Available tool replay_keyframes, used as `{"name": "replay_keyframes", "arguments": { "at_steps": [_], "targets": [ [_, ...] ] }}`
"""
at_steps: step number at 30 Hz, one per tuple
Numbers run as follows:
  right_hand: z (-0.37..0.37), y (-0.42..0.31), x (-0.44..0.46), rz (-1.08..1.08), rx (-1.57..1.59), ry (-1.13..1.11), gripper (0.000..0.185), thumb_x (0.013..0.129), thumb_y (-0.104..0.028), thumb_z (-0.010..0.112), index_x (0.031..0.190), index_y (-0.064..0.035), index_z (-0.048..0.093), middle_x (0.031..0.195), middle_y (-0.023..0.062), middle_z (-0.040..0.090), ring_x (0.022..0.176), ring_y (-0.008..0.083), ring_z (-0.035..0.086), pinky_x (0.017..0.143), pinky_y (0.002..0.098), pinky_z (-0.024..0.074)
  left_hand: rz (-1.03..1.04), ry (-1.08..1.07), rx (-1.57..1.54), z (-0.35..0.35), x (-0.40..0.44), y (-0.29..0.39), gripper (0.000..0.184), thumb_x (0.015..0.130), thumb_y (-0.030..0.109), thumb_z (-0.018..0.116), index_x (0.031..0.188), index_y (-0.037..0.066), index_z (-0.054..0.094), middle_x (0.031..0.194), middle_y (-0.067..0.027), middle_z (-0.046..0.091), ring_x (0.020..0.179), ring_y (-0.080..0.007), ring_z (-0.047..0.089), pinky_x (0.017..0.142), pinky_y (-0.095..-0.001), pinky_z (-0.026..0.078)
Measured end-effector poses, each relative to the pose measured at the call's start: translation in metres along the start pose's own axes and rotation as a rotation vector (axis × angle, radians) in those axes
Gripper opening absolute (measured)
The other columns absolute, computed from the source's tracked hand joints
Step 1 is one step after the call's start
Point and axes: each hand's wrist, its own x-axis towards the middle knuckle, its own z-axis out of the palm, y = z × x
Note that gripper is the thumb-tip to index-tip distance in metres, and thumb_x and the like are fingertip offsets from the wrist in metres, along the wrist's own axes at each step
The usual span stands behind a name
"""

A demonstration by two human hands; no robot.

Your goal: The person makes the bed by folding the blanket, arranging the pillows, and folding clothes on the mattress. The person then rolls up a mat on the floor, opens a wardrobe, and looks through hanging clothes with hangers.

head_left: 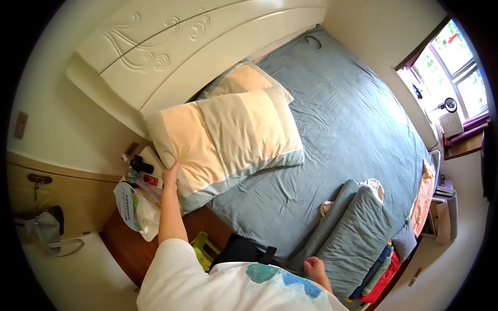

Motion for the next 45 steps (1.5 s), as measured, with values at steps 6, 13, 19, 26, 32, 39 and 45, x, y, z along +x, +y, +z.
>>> {"name": "replay_keyframes", "arguments": {
  "at_steps": [6, 13, 19, 26, 32, 39, 45],
  "targets": [
    [0.016, -0.057, 0.044, -0.092, 0.249, -0.112, 0.018, 0.082, -0.018, 0.056, 0.086, -0.0005, 0.056, 0.068, 0.0048, 0.058, 0.055, 0.0119, 0.054, 0.047, 0.0236, 0.0434, 0.1, -0.273, -0.358, 0.05, -0.163, 0.021, 0.037, 0.07, 0.017, 0.065, 0.1, -0.003, 0.055, 0.094, -0.009, 0.059, 0.081, -0.0182, 0.055, 0.069, -0.0287, 0.043],
    [0.036, -0.147, 0.073, 0.174, 0.858, -0.424, 0.047, 0.078, -0.041, 0.059, 0.103, -0.0013, 0.055, 0.09, 0.0097, 0.06, 0.08, 0.0164, 0.057, 0.068, 0.0288, 0.0455, -0.151, -0.783, -0.212, 0.076, -0.378, -0.004, 0.015, 0.08, 0.02, 0.058, 0.085, 0.006, 0.057, 0.072, -0.0003, 0.056, 0.056, -0.0085, 0.049, 0.049, -0.021, 0.039],
    [-0.002, -0.142, 0.084, 0.17, 1.068, -0.565, 0.054, 0.074, -0.042, 0.062, 0.108, -0.0008, 0.053, 0.096, 0.0105, 0.059, 0.085, 0.0181, 0.056, 0.072, 0.0292, 0.0445, -0.3, -0.86, 0.07, 0.071, -0.375, -0.059, 0.018, 0.082, 0.025, 0.057, 0.077, 0.008, 0.056, 0.066, 0.0005, 0.053, 0.054, -0.0086, 0.05, 0.051, -0.0203, 0.042],
    [0.013, -0.164, 0.059, 0.023, 0.45, -0.35, 0.062, 0.064, -0.036, 0.072, 0.109, 0.0016, 0.054, 0.102, 0.0098, 0.058, 0.089, 0.0221, 0.056, 0.077, 0.0288, 0.0432, -0.346, -0.848, 0.208, 0.053, -0.336, -0.058, 0.018, 0.083, 0.023, 0.055, 0.076, 0.007, 0.055, 0.064, -0.0008, 0.053, 0.055, -0.0094, 0.05, 0.052, -0.0213, 0.042],
    [-0.026, -0.206, 0.059, 0.019, 1.018, -0.322, 0.038, 0.069, -0.022, 0.064, 0.098, 0.002, 0.058, 0.08, 0.0082, 0.062, 0.067, 0.0174, 0.06, 0.061, 0.0291, 0.0472, 0.238, -1.766, 0.342, 0.069, -0.336, 0.078, 0.02, 0.083, 0.018, 0.054, 0.075, 0.0, 0.057, 0.075, -0.0046, 0.056, 0.07, -0.0135, 0.053, 0.068, -0.0259, 0.041],
    [-0.044, -0.264, 0.034, 0.035, 1.214, -0.269, 0.038, 0.073, -0.02, 0.056, 0.103, 0.0026, 0.052, 0.088, 0.0132, 0.061, 0.075, 0.0214, 0.061, 0.066, 0.0309, 0.0489, 0.362, -0.943, 0.169, 0.028, -0.165, 0.129, 0.026, 0.077, 0.021, 0.064, 0.091, 0.001, 0.054, 0.087, -0.0058, 0.054, 0.084, -0.0136, 0.051, 0.073, -0.027, 0.043],
    [-0.035, -0.328, 0.023, -0.177, 0.956, -0.131, 0.046, 0.069, -0.014, 0.058, 0.11, 0.0041, 0.048, 0.095, 0.012, 0.058, 0.079, 0.0193, 0.058, 0.069, 0.028, 0.0464, -0.816, -0.867, -0.064, 0.035, -0.151, 0.034, 0.051, 0.076, 0.024, 0.064, 0.117, 0.001, 0.044, 0.11, -0.0077, 0.052, 0.098, -0.0162, 0.051, 0.084, -0.0268, 0.041]
  ]
}}
